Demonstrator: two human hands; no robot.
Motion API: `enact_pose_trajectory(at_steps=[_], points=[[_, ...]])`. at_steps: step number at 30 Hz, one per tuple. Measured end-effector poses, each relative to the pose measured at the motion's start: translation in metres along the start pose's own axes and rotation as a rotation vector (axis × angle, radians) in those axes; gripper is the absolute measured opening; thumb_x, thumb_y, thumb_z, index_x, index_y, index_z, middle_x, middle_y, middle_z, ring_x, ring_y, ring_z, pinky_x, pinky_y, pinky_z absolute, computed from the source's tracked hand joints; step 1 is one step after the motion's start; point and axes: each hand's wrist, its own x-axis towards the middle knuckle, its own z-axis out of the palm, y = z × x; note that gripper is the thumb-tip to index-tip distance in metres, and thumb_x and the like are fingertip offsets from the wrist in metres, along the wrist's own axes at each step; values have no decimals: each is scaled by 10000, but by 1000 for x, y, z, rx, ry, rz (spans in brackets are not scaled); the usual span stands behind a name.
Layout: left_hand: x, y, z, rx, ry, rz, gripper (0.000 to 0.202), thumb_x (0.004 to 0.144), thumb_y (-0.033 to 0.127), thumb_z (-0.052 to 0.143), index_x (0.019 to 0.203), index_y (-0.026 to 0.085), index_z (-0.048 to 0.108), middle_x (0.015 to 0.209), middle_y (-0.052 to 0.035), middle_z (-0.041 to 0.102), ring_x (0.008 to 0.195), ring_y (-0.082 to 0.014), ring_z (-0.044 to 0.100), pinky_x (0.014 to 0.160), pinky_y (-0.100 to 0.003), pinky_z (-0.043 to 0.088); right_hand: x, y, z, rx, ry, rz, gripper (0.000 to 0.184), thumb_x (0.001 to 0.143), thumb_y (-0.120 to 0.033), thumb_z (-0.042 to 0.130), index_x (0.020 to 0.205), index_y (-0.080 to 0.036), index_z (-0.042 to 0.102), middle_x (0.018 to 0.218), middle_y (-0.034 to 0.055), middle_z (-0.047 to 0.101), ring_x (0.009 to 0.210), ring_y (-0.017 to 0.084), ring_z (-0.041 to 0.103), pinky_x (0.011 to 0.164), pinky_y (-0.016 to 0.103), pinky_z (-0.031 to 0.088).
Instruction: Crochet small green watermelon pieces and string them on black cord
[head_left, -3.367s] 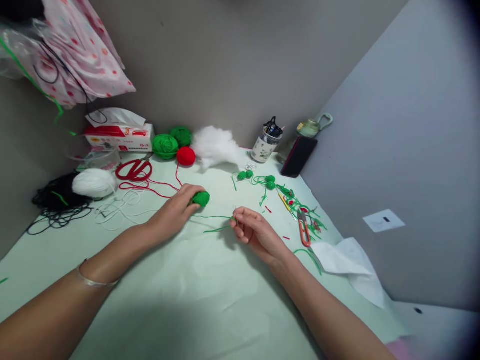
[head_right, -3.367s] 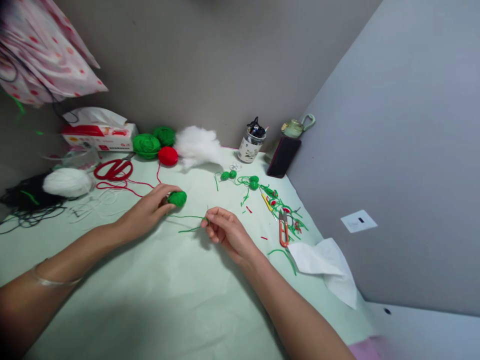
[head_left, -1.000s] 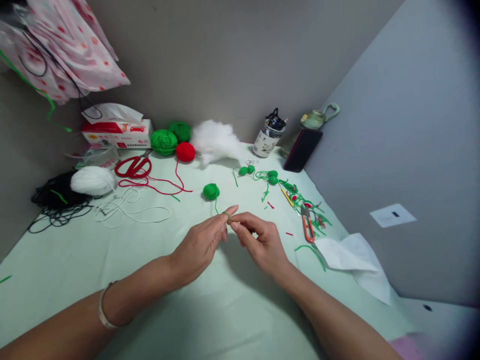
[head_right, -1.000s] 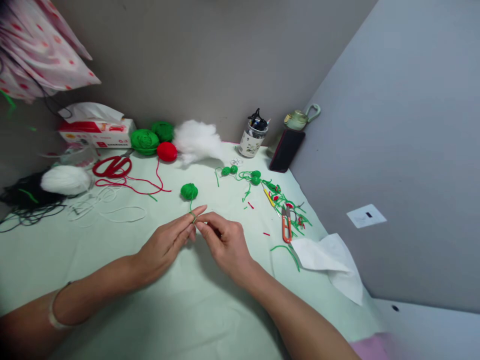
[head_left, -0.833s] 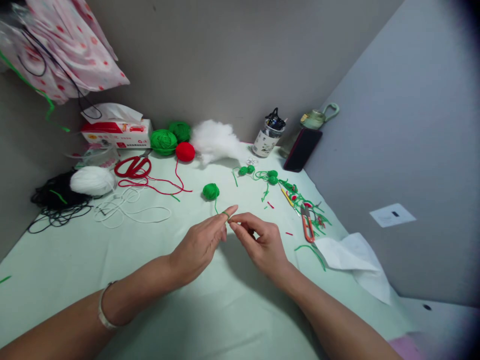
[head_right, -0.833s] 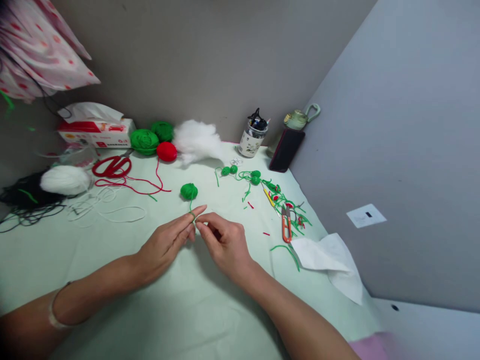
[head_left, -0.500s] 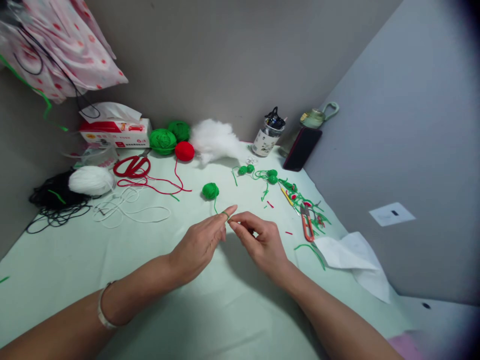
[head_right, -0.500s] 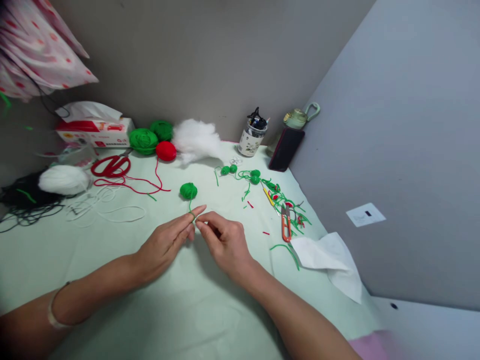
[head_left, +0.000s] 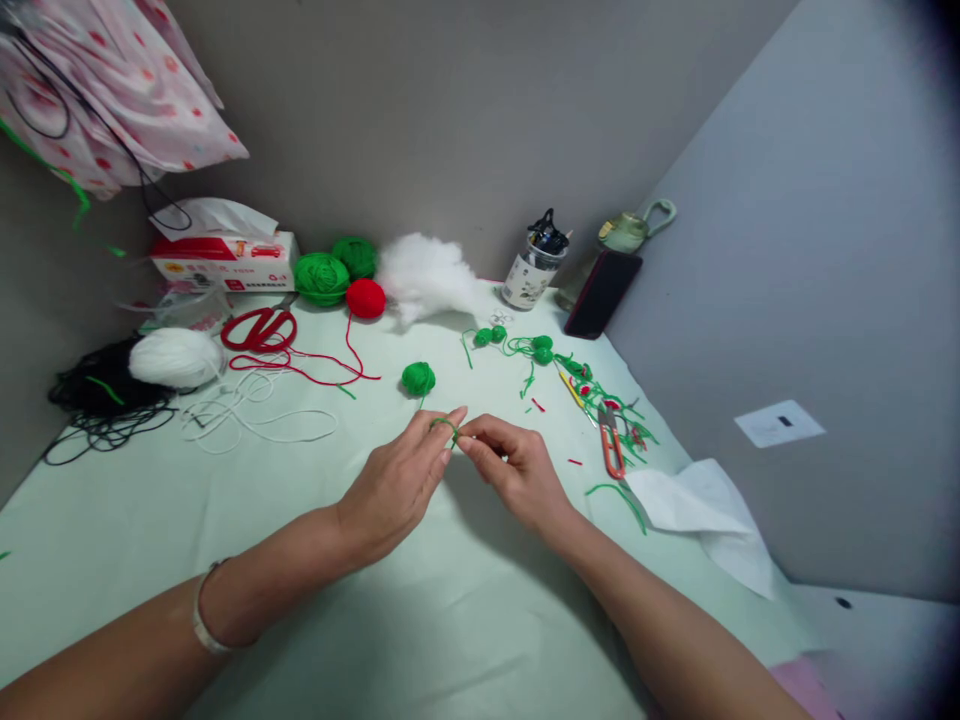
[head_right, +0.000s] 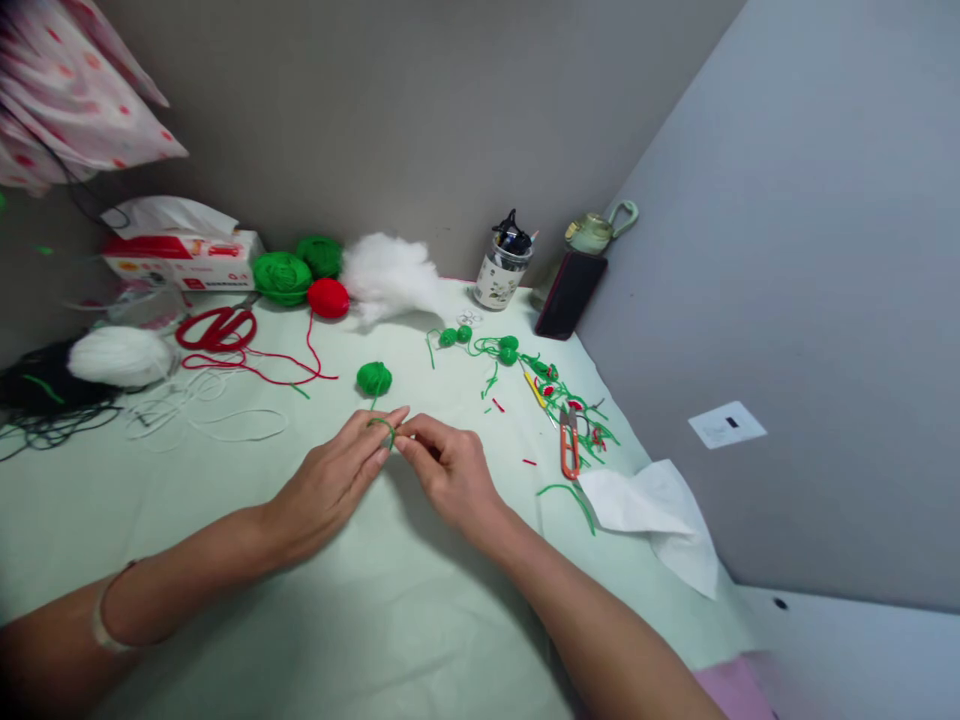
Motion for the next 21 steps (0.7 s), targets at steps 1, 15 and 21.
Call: enact_pose_trajectory(at_steps=[1, 15, 21], points=[[0, 0, 0, 3, -5, -15, 452, 1009, 208, 311, 1453, 211, 401, 1334, -124, 541, 1166, -219, 610, 962, -381, 539, 0, 1, 0, -2, 2, -4, 239, 940, -373, 543, 837, -190, 656, 585, -41, 456, 532, 103, 371, 533, 246, 288], [1, -5, 0, 60, -84, -44, 430, 1008, 204, 313, 1425, 216, 418, 1515, -136, 371, 1251, -258, 558, 1009, -446, 513, 7, 8, -1, 22, 15, 30, 228, 904, -367, 560, 808, -179, 647, 586, -45, 422, 544, 107, 322, 534, 253, 261], [1, -8, 0, 95, -84, -39, 445, 1007, 205, 316, 1443, 228, 403, 1532, -134, 358, 1221, -264, 579, 996, -452, 515, 9, 8, -3, 101, -35, 81, 228, 885, -356, 568, 786, -163, 639, 592, -46, 403, 547, 99, 301, 516, 248, 234]])
